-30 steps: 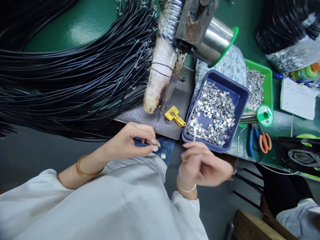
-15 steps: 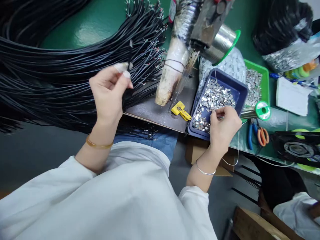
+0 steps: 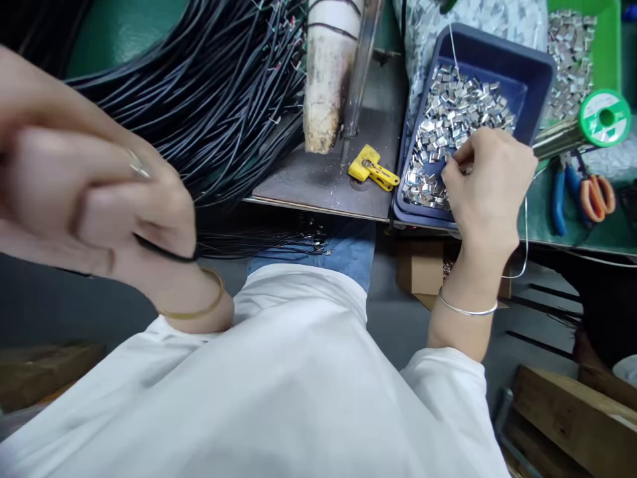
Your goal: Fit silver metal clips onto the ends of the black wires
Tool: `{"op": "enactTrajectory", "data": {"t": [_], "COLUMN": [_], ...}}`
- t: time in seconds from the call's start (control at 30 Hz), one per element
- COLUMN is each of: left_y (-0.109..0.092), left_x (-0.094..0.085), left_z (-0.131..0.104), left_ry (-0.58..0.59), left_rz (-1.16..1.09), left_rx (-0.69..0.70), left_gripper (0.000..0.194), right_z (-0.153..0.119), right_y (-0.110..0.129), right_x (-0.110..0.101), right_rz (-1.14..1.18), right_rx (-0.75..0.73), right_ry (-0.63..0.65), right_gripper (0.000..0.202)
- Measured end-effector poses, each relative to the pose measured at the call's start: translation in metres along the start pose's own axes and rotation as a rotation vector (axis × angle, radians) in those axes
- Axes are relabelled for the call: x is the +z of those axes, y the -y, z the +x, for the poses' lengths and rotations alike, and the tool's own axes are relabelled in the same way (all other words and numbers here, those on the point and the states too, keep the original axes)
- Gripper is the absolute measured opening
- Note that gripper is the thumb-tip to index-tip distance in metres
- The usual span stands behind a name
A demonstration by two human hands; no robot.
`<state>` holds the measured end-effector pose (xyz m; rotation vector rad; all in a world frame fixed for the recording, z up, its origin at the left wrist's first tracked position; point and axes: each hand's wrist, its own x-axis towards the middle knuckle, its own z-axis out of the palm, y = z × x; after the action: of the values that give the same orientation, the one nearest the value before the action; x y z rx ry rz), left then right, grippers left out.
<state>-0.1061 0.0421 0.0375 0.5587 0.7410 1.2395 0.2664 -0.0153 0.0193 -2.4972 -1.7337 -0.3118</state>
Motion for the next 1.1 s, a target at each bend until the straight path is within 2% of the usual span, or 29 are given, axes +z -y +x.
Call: {"op": "enactTrajectory", "data": {"t": [0.03,0.07,0.13,0.17,0.23,0.33,0.43,0.57,0.73,0.87,0.97,1.1], "left_y": [0.01,0.021,0.042,0.049,0.059,0.061,0.062,0.063,0.062,0.077,0.095,0.106], "left_x": [0.008,0.016,0.028,0.032,0.031,0.023,0.021,0.03,0.04,0.041,0.043,0.05], "left_z": [-0.012,-0.022,-0.036,-0.038,-0.033,-0.018,-0.011,-0.014,-0.014,-0.019,-0.024,-0.027], "left_ry": [0.039,0.158,0.235,0.234,0.119,0.046,0.044,0.044,0.039,0.136,0.247,0.298], "left_rz": [-0.033,-0.081,-0.171,-0.176,-0.146,-0.167,-0.168,-0.166,-0.116,0.049,0.193,0.292], "left_rx": [0.073,0.073,0.04,-0.009,-0.053,-0.091,-0.116,-0.169,-0.169,-0.16,-0.12,-0.124], "left_gripper": [0.06,0.052,0.031,0.027,0.028,0.039,0.038,0.041,0.025,0.014,0.022,0.022], "right_z": [0.0,0.001,0.0,0.0,-0.002,-0.007,-0.009,-0.007,-0.006,-0.003,0.0,-0.007], "right_y": [-0.002,-0.003,-0.006,-0.007,-0.006,-0.001,0.004,0.006,0.006,0.005,0.001,0.007], "right_x": [0.0,0.0,0.001,0.002,0.003,0.003,0.003,0.005,0.01,0.017,0.021,0.012], "right_rz": [0.027,0.055,0.099,0.111,0.118,0.089,0.071,0.113,0.088,0.168,0.225,0.416], "right_rx": [0.007,0.01,-0.002,-0.012,-0.026,-0.035,-0.05,-0.065,-0.092,-0.114,-0.123,-0.092], "right_ry": [0.011,0.018,0.017,0.017,0.01,-0.019,-0.053,-0.053,-0.104,-0.175,-0.216,-0.392], "right_gripper": [0.055,0.061,0.067,0.065,0.053,0.033,0.026,0.017,0.006,0.009,0.013,0.024]}}
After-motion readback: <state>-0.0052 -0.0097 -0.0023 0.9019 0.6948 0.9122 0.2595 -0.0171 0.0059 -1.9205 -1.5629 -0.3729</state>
